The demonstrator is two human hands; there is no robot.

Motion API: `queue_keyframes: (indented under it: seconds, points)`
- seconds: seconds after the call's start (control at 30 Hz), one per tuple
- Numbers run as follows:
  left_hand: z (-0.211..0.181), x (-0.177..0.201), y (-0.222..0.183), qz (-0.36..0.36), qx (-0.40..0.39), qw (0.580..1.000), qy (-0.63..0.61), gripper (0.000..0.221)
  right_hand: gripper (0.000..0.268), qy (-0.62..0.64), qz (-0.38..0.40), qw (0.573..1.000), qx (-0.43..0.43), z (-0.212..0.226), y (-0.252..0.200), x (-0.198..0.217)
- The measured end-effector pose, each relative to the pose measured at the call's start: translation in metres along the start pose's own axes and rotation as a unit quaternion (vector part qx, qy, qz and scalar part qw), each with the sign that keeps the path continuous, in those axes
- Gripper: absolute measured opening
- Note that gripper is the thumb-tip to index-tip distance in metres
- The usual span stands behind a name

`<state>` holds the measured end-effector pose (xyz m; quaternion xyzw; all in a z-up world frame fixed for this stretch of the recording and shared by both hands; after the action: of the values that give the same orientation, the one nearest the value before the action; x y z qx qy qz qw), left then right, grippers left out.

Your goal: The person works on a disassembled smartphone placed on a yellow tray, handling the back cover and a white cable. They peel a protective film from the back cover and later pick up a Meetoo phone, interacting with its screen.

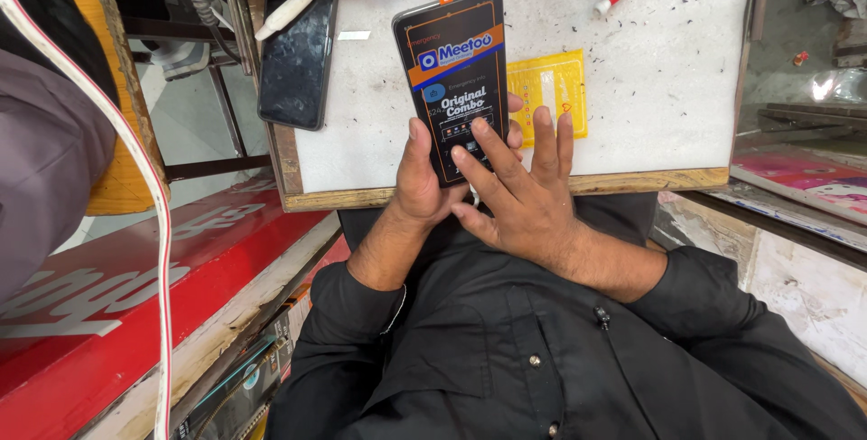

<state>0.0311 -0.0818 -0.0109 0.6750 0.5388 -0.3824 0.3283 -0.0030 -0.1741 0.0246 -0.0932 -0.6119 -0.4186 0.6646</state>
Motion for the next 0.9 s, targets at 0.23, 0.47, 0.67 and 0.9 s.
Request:
queue_keyframes:
  seconds: [0.23,0.47,0.67,0.9]
  points:
    - [0.004,0.005,-0.010,0.013,0.054,0.998,0.019,0.088,0.042,0.140,-0.096,0.985,-0.022,-0.028,0.006,0.040]
    - [0.007,-0.010,-0.017,0.090,0.087,0.992,0.001,0.092,0.037,0.148,-0.161,0.975,-0.039,-0.049,0.011,0.074]
    - [0.006,-0.015,-0.013,0.084,0.079,0.993,0.011,0.092,0.055,0.265,-0.124,0.954,-0.071,-0.051,0.016,0.068]
    - [0.002,0.000,-0.003,-0.010,0.022,1.000,-0.011,0.088,0.081,0.670,0.022,0.715,-0.198,-0.046,0.010,-0.004]
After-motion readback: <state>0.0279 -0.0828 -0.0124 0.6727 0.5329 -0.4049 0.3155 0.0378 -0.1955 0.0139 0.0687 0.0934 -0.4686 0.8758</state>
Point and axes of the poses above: each hand's wrist, its own y-axis towards the middle knuckle, its own x-axis out of the back of the hand, z = x × y, the point moved 9 cm from there along y, towards the middle knuckle, and after that the axes turned 2 degrees about -y, right-handed, at the moved point
